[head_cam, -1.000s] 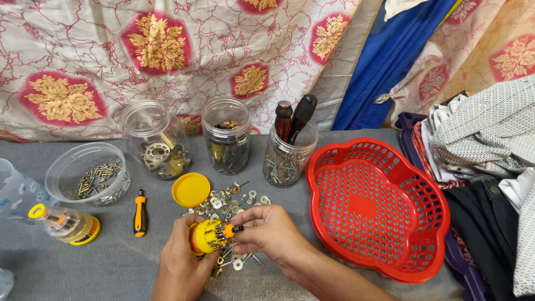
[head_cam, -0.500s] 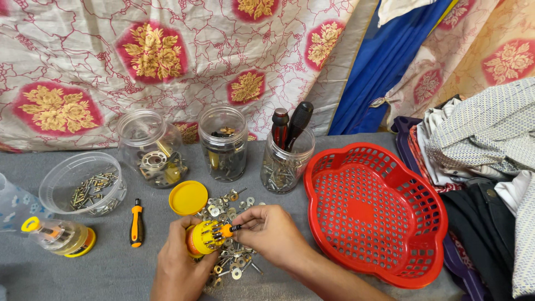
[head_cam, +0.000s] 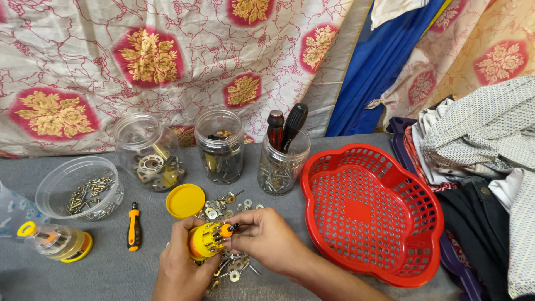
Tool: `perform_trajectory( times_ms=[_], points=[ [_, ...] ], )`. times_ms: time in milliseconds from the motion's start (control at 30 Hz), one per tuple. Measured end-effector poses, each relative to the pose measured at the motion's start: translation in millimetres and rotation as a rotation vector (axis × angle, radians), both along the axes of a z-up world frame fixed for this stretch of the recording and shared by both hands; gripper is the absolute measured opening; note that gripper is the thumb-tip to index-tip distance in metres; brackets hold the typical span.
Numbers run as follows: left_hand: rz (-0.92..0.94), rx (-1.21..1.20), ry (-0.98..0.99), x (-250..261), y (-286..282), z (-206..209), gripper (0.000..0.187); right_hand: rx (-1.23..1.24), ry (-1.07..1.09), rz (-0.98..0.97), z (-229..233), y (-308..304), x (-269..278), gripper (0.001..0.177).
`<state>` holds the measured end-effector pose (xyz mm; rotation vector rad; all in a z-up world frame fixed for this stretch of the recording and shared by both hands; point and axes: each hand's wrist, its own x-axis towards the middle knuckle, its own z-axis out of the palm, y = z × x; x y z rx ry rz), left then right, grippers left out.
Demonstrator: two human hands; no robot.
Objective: The person empties several clear jars and containers from a red basket onto a table, then pours out screws, nuts, and washers from a plastic cup. They sort the hardware by hand and place selected items into a yellow multi-bit screwdriver holder, arranging the bits and small parts on the table.
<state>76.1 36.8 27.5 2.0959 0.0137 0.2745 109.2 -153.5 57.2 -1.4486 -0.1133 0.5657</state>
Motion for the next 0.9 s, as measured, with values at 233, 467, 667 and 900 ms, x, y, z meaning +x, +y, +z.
perform_trajectory(
  times_ms=[233,467,667,900],
  points=[
    [-0.007,0.001,-0.018,-3.8,-2.7,2.5,0.068,0.08,0.217,-0.126,12.5,-1.6,-3.5,0.033],
    [0.054,0.002,-0.047,-6.8,-5.8,4.6,0.059,0.051,0.298,-0.229,23.0,0.4,-8.3,0.032],
    [0.1,0.021,-0.082,-11.2,-2.2,2.9,0.061,-0.047,0.063,-0.235,14.0,11.0,-9.7,0.03],
    [0.128,0.009,-0.034,-13.7,3.0,3.7,0.062,-0.37,-0.236,-0.199,14.3,13.2,-10.4,0.026]
  ],
)
